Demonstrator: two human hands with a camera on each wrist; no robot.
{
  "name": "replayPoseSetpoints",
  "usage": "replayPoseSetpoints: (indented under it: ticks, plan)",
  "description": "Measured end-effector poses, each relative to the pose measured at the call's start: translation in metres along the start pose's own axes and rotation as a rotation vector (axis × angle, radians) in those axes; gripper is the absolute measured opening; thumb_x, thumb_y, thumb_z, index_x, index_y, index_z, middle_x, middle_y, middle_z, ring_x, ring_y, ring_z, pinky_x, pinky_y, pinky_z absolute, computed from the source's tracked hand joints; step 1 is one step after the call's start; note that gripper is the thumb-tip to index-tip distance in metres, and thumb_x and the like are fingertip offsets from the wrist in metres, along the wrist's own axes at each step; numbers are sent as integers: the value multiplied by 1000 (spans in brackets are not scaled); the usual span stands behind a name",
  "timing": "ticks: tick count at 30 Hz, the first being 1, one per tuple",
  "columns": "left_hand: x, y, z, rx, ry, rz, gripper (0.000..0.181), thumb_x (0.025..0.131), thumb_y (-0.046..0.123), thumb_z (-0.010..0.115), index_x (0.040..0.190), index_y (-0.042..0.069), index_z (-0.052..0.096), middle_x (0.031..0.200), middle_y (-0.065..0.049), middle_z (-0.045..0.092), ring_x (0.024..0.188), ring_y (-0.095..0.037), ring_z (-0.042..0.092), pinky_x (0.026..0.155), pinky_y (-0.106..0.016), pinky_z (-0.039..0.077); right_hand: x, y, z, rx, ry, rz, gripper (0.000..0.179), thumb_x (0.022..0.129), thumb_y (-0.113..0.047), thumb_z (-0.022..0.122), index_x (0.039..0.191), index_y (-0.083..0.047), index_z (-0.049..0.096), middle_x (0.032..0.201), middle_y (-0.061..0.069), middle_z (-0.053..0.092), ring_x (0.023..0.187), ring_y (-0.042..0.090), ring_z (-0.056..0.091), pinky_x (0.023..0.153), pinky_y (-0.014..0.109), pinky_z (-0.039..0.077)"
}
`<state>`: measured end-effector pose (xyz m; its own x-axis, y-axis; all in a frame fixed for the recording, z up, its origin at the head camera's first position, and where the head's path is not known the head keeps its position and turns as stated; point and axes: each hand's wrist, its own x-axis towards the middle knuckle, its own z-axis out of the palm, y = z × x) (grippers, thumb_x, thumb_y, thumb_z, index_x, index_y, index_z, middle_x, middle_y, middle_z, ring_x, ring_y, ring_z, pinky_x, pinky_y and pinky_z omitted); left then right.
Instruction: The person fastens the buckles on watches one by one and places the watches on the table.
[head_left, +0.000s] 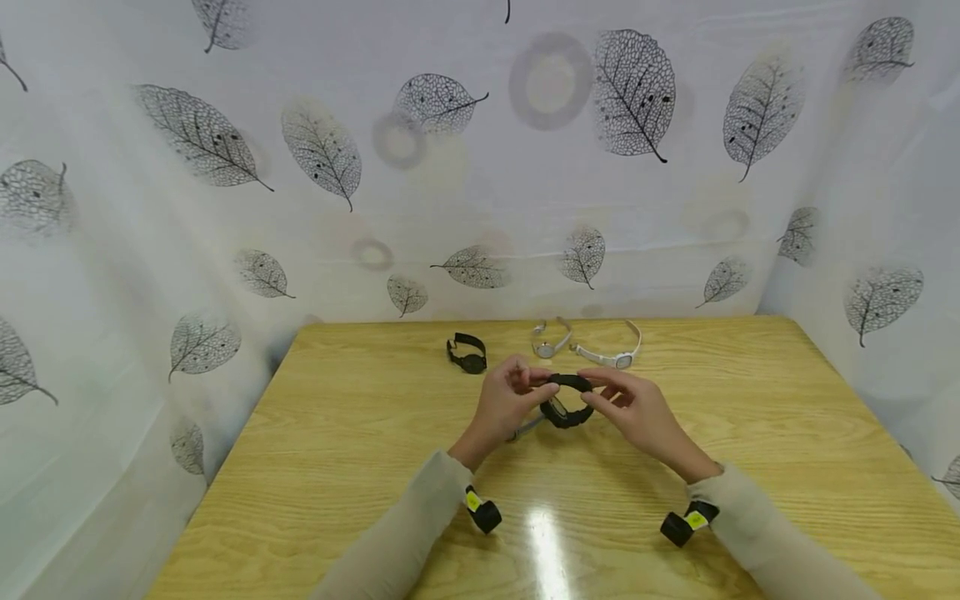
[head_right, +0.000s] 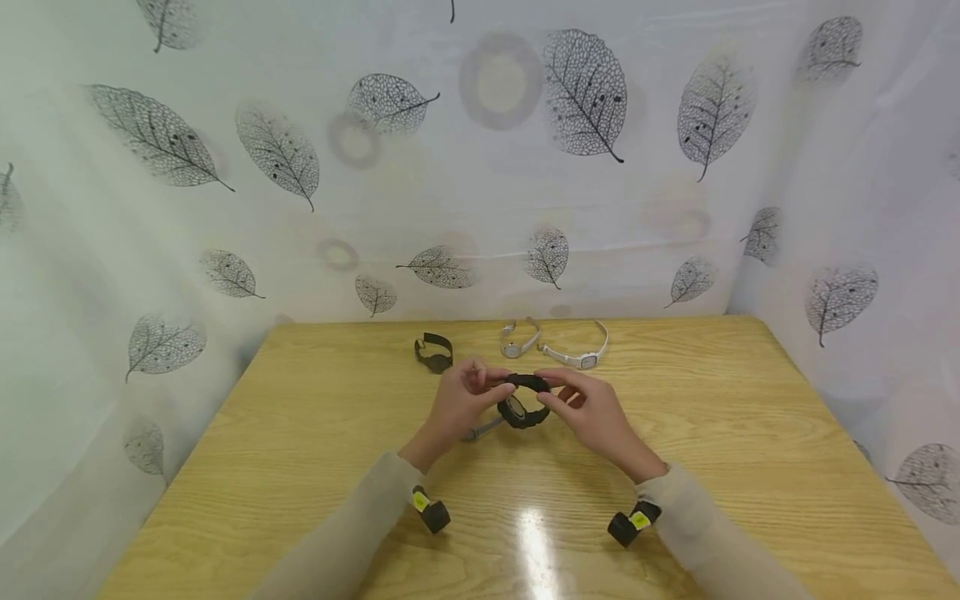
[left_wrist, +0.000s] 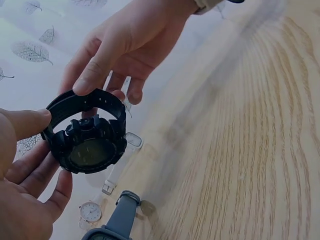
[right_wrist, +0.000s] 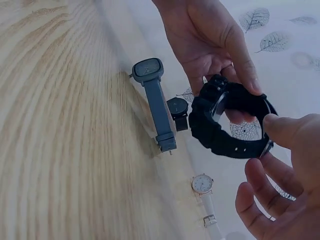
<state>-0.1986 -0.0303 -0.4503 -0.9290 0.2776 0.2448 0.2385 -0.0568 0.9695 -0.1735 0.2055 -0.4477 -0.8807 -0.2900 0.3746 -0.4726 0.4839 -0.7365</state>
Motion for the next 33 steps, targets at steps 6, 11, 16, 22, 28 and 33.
replayPoseSetpoints:
  ticks: [6, 11, 16, 22, 28, 33]
  plan:
    - [0, 0, -4, -19, 20, -21, 37, 91, 3, 79, 81, 0, 43, 111, -17, 76, 99, -24, 75, 81, -33, 63, -4, 5, 1, 65, 6, 12, 31, 100, -17, 70, 131, -18, 71, 109, 3, 75, 80, 27, 71, 65, 29, 60]
    - [-1, 2, -4, 20, -24, -30, 32, 91, 4, 79, 85, -1, 47, 112, -17, 75, 96, -22, 75, 79, -31, 63, -6, 5, 3, 83, 10, -23, 28, 101, -12, 68, 128, -17, 73, 116, 3, 73, 77, 26, 70, 63, 28, 59]
    - [-2, 3, 2, 52, -78, -41, 31, 91, 7, 80, 88, 0, 50, 112, -14, 75, 96, -20, 75, 79, -30, 62, -3, 3, 9, 38, 8, -91, 26, 101, -10, 67, 125, -17, 75, 117, -2, 72, 83, 15, 67, 65, 27, 59]
    - [-2, -2, 5, 53, -62, -42, 32, 91, 9, 80, 87, 0, 50, 112, -12, 75, 98, -20, 74, 82, -32, 62, -4, 2, 12, -10, 59, -75, 26, 100, -10, 69, 125, -15, 73, 113, 0, 74, 78, 12, 66, 65, 27, 58]
    - [-1, -2, 5, 70, -21, -61, 33, 90, 11, 81, 88, -1, 50, 111, -11, 76, 99, -22, 75, 79, -31, 63, -6, 6, 7, 79, 28, 7, 27, 101, -14, 68, 128, -11, 70, 110, 9, 74, 74, 27, 69, 61, 28, 58]
    - [1, -5, 6, 29, -46, -76, 31, 90, 9, 81, 92, -5, 52, 110, -14, 75, 95, -29, 75, 76, -37, 64, -6, 10, 7, 95, 22, 13, 23, 102, -14, 67, 124, -12, 73, 92, 9, 73, 68, 29, 67, 55, 28, 54]
